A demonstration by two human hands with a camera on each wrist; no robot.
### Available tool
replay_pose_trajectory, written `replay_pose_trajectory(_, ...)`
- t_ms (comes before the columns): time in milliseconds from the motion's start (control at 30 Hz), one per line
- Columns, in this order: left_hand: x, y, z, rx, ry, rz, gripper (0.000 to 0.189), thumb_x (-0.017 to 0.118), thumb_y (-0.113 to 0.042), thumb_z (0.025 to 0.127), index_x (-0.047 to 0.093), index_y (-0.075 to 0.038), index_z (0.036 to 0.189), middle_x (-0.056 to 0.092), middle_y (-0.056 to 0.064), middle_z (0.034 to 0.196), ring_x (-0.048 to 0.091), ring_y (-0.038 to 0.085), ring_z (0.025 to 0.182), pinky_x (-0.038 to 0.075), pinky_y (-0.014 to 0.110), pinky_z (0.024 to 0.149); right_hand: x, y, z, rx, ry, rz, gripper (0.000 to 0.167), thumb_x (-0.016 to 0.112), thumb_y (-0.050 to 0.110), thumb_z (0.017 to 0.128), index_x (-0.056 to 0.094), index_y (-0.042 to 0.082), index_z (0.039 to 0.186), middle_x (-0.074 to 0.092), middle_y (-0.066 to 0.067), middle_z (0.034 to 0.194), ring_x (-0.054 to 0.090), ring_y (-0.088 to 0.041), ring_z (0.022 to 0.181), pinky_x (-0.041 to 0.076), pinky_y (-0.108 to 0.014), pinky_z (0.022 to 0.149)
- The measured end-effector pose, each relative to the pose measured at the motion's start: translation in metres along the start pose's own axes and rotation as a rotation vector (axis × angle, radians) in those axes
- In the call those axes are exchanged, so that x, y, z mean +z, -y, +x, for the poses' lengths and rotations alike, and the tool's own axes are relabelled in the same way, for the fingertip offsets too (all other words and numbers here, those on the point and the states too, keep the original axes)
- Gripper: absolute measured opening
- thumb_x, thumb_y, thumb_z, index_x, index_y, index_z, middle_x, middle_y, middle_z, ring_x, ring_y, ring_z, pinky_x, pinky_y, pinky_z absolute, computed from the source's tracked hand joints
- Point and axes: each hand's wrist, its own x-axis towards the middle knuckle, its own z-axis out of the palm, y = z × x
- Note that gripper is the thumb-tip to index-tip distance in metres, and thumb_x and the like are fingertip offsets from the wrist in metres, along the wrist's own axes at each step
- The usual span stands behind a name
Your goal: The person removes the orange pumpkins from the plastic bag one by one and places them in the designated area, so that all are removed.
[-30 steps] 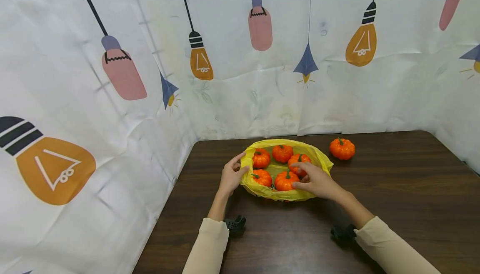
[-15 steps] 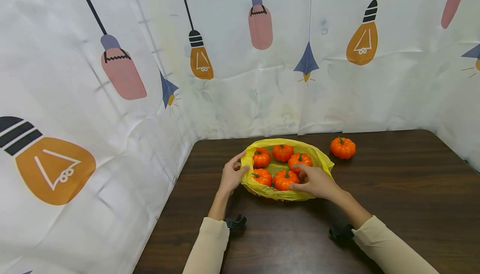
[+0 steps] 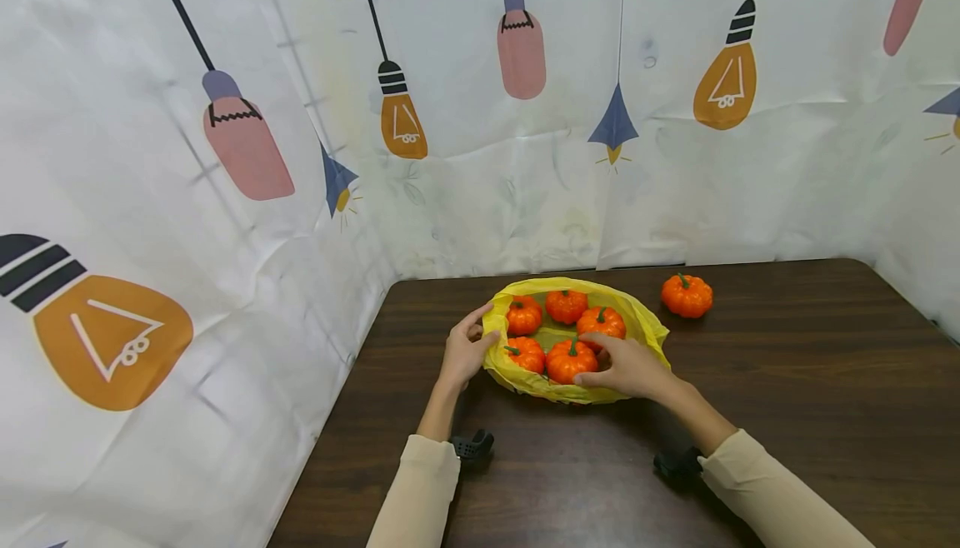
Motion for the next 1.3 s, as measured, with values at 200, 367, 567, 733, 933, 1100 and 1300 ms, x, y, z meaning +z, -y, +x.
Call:
replay_pose_trajectory(200, 0.001, 0.000, 0.000, 0.001, 0.001, 0.004, 0.056, 0.065, -0.008, 0.100, 0.048, -0.009, 0.153, 0.072, 0.027, 0.109, 0.065, 0.017, 0.079, 0.053, 0.026, 0.064, 0.001, -0.002, -0.001, -0.008, -0.013, 0.026, 0.077, 0.081, 0.053, 0.083, 0.059, 0.009, 0.142, 0.074, -0.003, 0.097, 0.068, -0.017, 0.089, 0.055, -0.038, 0.077)
replay_pose_trajectory(367, 0.001, 0.000, 0.001, 0.002, -0.005, 0.005, 0.056, 0.065, -0.008, 0.100, 0.049, -0.010, 0.153, 0.072, 0.027, 0.109, 0.067, 0.017, 0.077, 0.055, 0.026, 0.064, 0.001, -0.002, -0.001, 0.014, -0.033, 0.054, 0.074, 0.083, 0.052, 0.082, 0.061, 0.011, 0.139, 0.073, -0.003, 0.097, 0.067, -0.017, 0.089, 0.055, -0.036, 0.076)
replay_pose_trajectory(567, 0.002, 0.000, 0.001, -0.004, -0.010, 0.005, 0.056, 0.065, -0.008, 0.100, 0.049, -0.010, 0.153, 0.073, 0.026, 0.107, 0.067, 0.018, 0.078, 0.055, 0.026, 0.064, 0.002, -0.004, -0.002, 0.008, -0.061, 0.076, 0.073, 0.084, 0.052, 0.081, 0.061, 0.013, 0.139, 0.072, -0.002, 0.096, 0.065, -0.015, 0.086, 0.053, -0.034, 0.074)
replay_pose_trajectory(733, 0.001, 0.000, 0.001, -0.003, -0.012, 0.001, 0.055, 0.065, -0.007, 0.099, 0.050, -0.009, 0.153, 0.072, 0.026, 0.106, 0.067, 0.019, 0.078, 0.055, 0.026, 0.064, 0.000, -0.004, -0.006, -0.014, -0.100, 0.132, 0.071, 0.085, 0.047, 0.081, 0.060, 0.014, 0.139, 0.071, -0.006, 0.101, 0.064, -0.014, 0.080, 0.052, -0.031, 0.071)
replay_pose_trajectory(933, 0.000, 0.000, 0.000, 0.002, -0.006, -0.001, 0.055, 0.065, -0.007, 0.100, 0.049, -0.009, 0.153, 0.072, 0.028, 0.107, 0.065, 0.017, 0.075, 0.054, 0.026, 0.063, -0.009, 0.000, -0.008, -0.023, -0.098, 0.273, 0.072, 0.085, 0.039, 0.084, 0.054, 0.014, 0.144, 0.067, -0.017, 0.114, 0.073, -0.019, 0.087, 0.059, -0.031, 0.074)
replay_pose_trajectory(1100, 0.000, 0.000, 0.000, -0.002, -0.006, 0.001, 0.055, 0.064, -0.007, 0.100, 0.049, -0.009, 0.153, 0.072, 0.029, 0.108, 0.065, 0.016, 0.075, 0.054, 0.026, 0.064, -0.017, 0.001, -0.008, -0.028, -0.077, 0.349, 0.073, 0.084, 0.033, 0.086, 0.051, 0.013, 0.148, 0.063, -0.021, 0.117, 0.074, -0.026, 0.094, 0.061, -0.033, 0.076)
replay_pose_trajectory(1300, 0.000, 0.000, 0.000, -0.011, -0.010, 0.002, 0.055, 0.065, -0.007, 0.100, 0.049, -0.010, 0.153, 0.072, 0.028, 0.109, 0.065, 0.015, 0.076, 0.055, 0.026, 0.065, -0.024, 0.000, -0.006, -0.017, -0.075, 0.382, 0.074, 0.083, 0.033, 0.087, 0.048, 0.015, 0.150, 0.059, -0.024, 0.126, 0.071, -0.031, 0.101, 0.060, -0.036, 0.077)
